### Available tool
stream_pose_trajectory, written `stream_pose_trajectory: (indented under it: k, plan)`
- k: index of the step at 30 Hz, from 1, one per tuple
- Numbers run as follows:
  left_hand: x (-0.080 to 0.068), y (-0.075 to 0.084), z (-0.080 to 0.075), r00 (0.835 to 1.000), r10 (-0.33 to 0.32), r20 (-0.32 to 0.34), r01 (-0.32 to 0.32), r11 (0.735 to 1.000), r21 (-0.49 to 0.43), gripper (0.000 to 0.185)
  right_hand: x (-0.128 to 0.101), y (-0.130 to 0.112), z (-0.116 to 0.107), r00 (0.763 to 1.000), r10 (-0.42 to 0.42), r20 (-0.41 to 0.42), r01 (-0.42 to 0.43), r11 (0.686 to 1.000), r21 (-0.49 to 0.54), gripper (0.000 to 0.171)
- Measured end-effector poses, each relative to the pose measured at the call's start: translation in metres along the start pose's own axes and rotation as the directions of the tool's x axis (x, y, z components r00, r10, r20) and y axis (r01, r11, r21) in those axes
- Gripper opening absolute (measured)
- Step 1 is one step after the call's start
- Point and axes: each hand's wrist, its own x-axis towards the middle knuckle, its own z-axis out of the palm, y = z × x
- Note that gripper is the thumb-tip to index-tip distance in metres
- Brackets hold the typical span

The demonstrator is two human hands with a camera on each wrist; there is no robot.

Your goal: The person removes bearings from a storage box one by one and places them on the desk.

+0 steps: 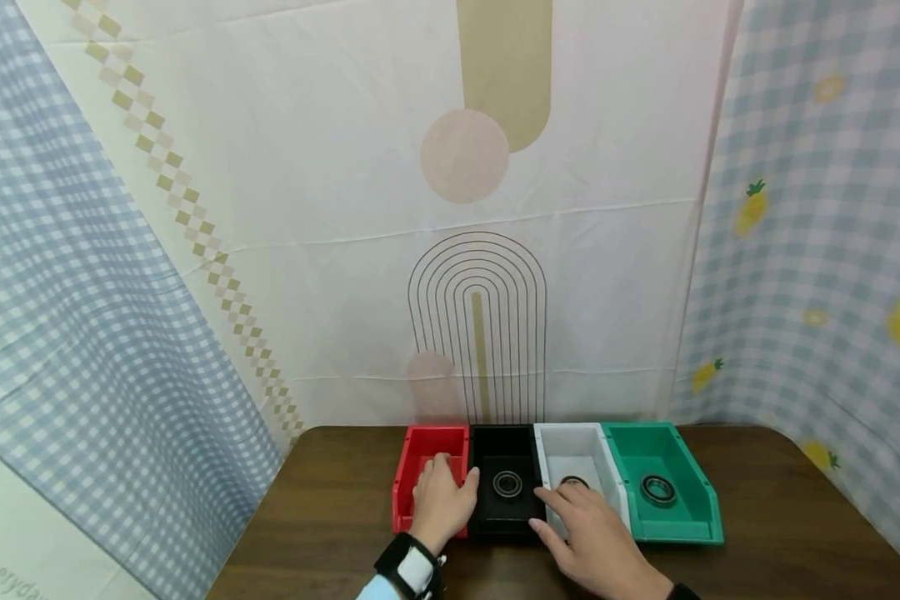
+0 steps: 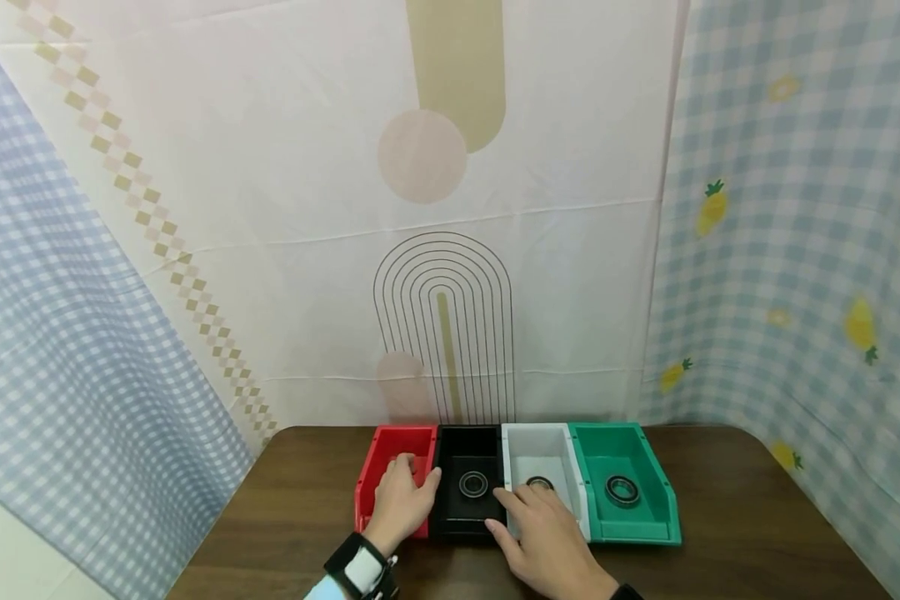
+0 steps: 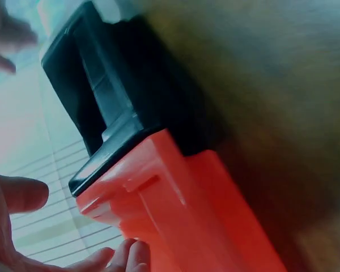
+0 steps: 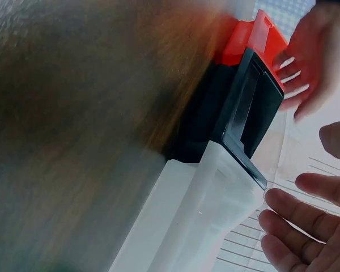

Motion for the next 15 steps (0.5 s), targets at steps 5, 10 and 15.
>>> stream_pose_trajectory:
  k: [5, 10, 15]
  plan:
    - [0.022, 0.007, 0.011, 0.992, -0.070, 0.109, 0.074, 0.997, -0.032, 0.075, 0.000, 0.000, 0.000, 1.000, 0.000, -0.003, 0.000, 1.000, 0.000, 0.036]
    - [0.039, 0.010, 0.021, 0.974, -0.151, 0.169, 0.152, 0.988, 0.009, 0.076, 0.000, 0.000, 0.001, 0.999, -0.046, -0.004, 0.046, 0.999, 0.003, 0.038]
    - [0.067, -0.014, 0.042, 0.969, -0.157, 0.189, 0.152, 0.988, 0.039, 0.046, 0.000, -0.001, 0.000, 0.998, -0.065, -0.001, 0.065, 0.998, 0.007, 0.038]
